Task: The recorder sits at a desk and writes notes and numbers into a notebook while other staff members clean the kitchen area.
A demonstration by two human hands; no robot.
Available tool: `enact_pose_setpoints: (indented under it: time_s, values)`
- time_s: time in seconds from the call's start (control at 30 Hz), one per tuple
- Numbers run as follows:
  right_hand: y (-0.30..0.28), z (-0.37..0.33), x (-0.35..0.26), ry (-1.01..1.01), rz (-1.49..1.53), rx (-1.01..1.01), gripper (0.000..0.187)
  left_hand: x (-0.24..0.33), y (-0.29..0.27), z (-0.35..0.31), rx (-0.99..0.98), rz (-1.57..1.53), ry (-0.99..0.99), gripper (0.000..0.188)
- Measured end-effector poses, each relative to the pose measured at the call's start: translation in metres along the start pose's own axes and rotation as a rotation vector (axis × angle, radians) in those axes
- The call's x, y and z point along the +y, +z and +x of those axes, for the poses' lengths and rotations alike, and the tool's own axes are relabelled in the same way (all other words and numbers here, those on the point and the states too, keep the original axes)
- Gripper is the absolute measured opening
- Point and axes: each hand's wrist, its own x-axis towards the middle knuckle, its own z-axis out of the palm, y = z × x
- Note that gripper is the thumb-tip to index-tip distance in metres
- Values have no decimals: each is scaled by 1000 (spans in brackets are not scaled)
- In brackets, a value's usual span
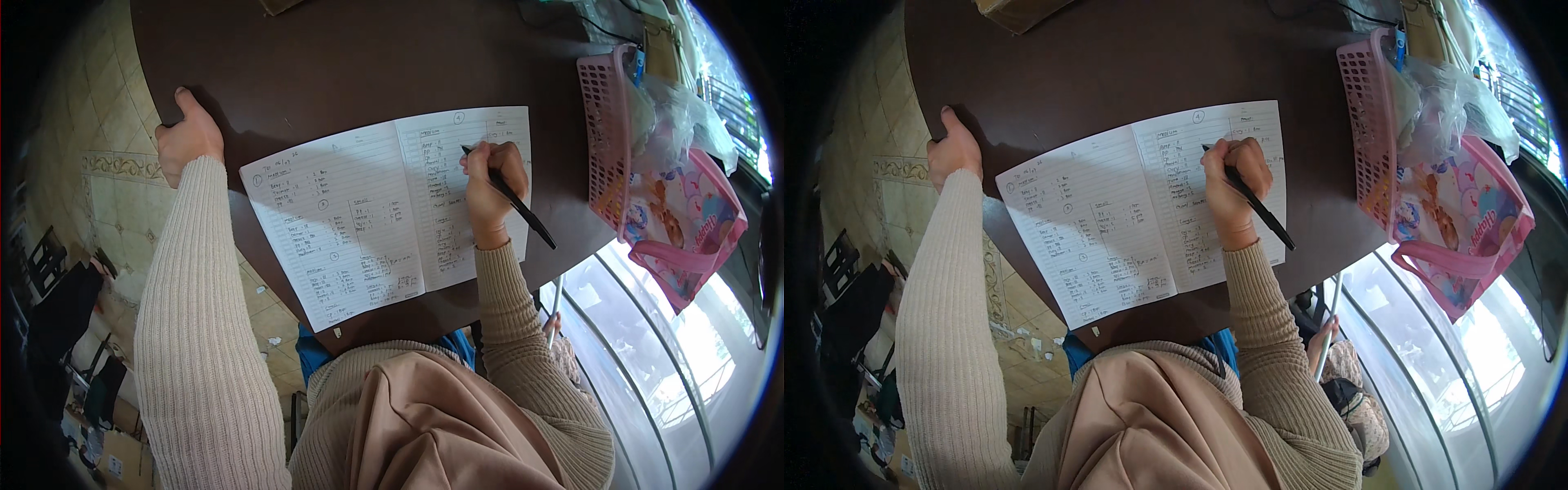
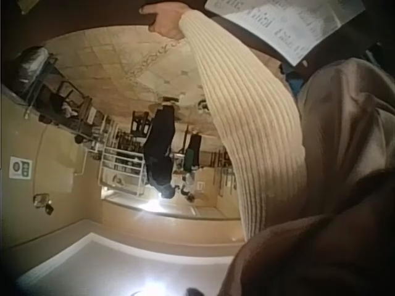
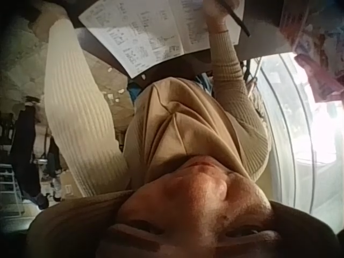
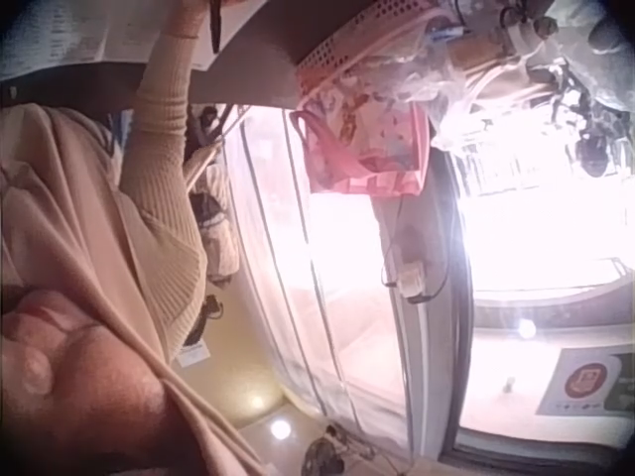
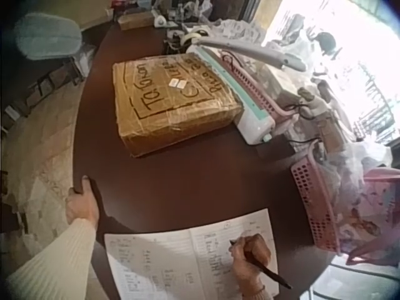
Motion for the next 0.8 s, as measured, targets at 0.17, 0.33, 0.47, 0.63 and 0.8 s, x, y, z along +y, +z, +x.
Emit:
enact_pose_setpoints:
  time_s: [0.17,0.33,0.47,0.63,0.8]
  values:
    - [-2,0,-5,3,69,-19,30,0,1,0,18,-8,-10,81]
    - [-7,-2,-13,113,191,21,31,-1,4,1,32,-9,-5,80]
    - [-4,-4,-6,32,63,10,32,-1,1,1,29,-3,-3,80]
    - [-5,-4,0,-31,-8,-13,31,0,1,-1,26,-6,-8,81]
    - [-6,-3,-2,-55,-16,-35,31,0,2,1,27,-1,-14,81]
